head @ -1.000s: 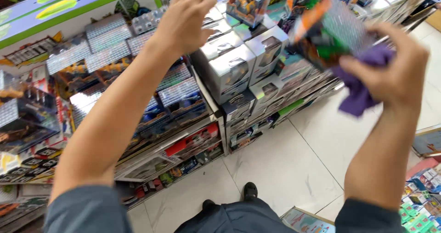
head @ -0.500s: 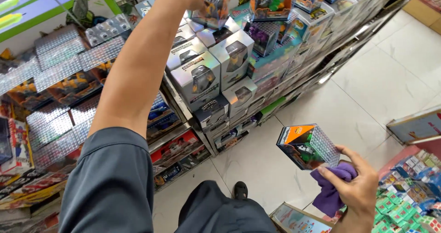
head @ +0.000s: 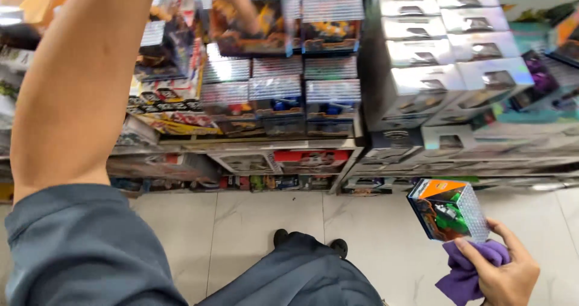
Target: The recorder is wiping down and organizing toy boxes on the shelves of a toy store using a purple cloth.
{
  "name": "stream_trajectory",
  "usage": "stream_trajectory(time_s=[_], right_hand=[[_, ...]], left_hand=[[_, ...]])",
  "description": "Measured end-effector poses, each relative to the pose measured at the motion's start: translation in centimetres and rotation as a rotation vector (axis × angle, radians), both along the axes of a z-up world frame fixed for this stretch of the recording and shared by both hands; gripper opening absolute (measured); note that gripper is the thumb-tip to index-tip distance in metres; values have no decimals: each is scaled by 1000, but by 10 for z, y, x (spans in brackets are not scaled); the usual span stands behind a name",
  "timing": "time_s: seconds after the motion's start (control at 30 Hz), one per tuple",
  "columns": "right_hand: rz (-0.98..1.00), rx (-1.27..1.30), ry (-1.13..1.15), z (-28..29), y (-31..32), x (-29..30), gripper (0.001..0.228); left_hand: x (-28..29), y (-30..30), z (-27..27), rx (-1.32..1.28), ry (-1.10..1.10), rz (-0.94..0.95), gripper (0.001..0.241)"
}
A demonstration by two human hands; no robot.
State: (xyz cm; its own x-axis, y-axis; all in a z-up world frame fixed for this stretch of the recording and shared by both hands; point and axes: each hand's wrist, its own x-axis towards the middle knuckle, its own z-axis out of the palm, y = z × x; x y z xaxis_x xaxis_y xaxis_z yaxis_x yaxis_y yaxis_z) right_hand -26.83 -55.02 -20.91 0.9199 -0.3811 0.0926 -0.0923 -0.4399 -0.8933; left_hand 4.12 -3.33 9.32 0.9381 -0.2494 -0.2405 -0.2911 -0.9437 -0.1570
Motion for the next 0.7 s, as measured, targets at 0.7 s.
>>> stream_trajectory(time_s=[0.7], right_hand=[[78, 24, -6, 53, 86, 7, 62]], left_hand=[[71, 85, -115, 95, -214, -92, 61]])
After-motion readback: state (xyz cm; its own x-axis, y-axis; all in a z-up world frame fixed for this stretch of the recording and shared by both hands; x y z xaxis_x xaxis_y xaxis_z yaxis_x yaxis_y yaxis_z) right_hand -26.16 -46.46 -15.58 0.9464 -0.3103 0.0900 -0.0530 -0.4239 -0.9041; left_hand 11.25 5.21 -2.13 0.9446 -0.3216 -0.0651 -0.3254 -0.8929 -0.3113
